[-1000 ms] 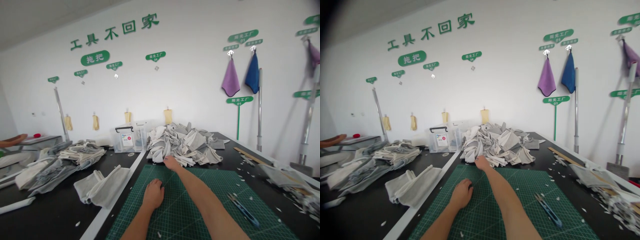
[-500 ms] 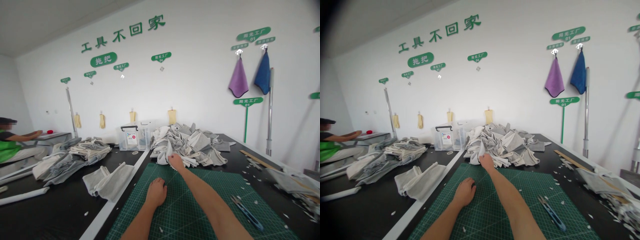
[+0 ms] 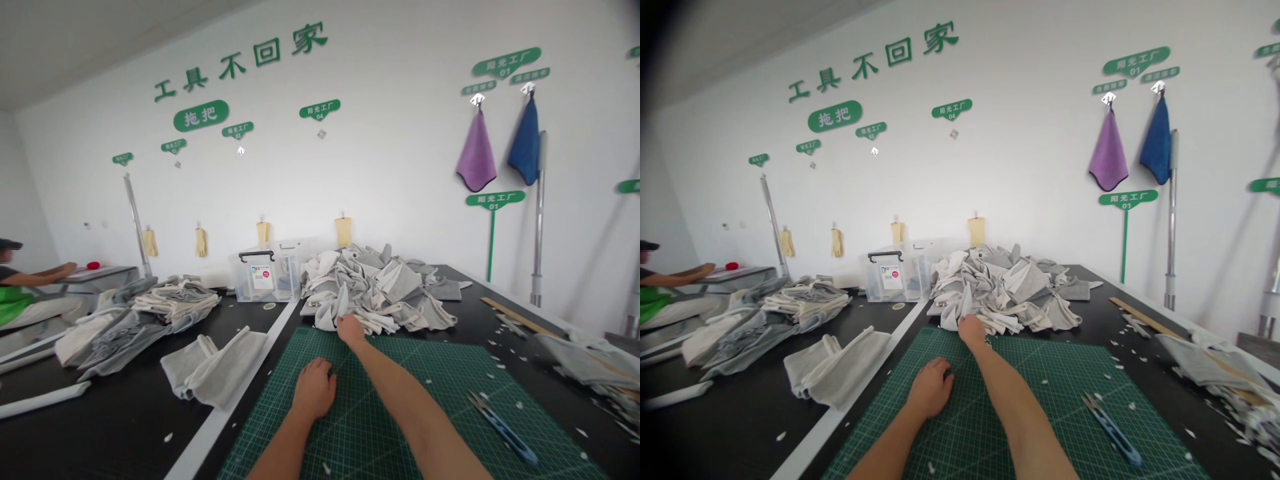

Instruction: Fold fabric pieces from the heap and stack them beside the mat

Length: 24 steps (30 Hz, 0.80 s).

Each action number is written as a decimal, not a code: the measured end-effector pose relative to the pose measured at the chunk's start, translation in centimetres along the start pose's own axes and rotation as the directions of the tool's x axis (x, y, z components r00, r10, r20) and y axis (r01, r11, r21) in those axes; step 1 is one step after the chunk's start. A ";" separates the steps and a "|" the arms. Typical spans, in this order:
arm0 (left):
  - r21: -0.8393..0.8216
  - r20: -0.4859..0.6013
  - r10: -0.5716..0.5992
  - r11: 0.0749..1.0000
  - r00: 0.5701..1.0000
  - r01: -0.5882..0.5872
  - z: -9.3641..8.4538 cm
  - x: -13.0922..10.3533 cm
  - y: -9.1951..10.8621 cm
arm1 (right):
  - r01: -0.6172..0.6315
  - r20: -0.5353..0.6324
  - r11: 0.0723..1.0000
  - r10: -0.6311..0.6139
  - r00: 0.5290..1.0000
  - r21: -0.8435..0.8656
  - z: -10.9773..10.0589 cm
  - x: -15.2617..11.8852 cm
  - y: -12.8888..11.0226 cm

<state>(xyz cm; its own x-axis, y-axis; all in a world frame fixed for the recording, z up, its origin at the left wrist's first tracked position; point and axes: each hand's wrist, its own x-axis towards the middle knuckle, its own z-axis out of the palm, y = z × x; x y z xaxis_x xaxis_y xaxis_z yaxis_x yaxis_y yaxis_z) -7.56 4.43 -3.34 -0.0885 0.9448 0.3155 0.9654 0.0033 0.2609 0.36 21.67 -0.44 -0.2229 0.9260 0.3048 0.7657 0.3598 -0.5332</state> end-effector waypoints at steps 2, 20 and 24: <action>-0.007 0.009 -0.011 1.000 1.000 0.011 -0.1 -0.1 -0.1 | 0.016 -0.087 1.000 -0.016 0.996 0.005 -0.9 -0.7 0.0; -0.146 -0.446 0.137 0.964 0.884 -0.223 -2.4 -1.1 4.1 | 0.560 -0.638 0.757 -0.254 0.727 0.336 -21.9 -10.1 0.0; -0.114 -0.659 0.248 0.901 0.710 -0.420 -4.3 -1.9 9.5 | 0.642 -0.637 0.692 -0.338 0.693 0.331 -23.1 -12.9 -0.4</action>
<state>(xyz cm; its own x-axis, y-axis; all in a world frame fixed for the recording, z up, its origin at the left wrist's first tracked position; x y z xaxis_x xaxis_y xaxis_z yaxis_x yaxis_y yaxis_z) 0.76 1.24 2.49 0.0145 0.4560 0.8898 0.8786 -0.4308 0.2064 16.83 6.97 14.08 -0.0289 0.4468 0.8942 0.1867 0.8812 -0.4343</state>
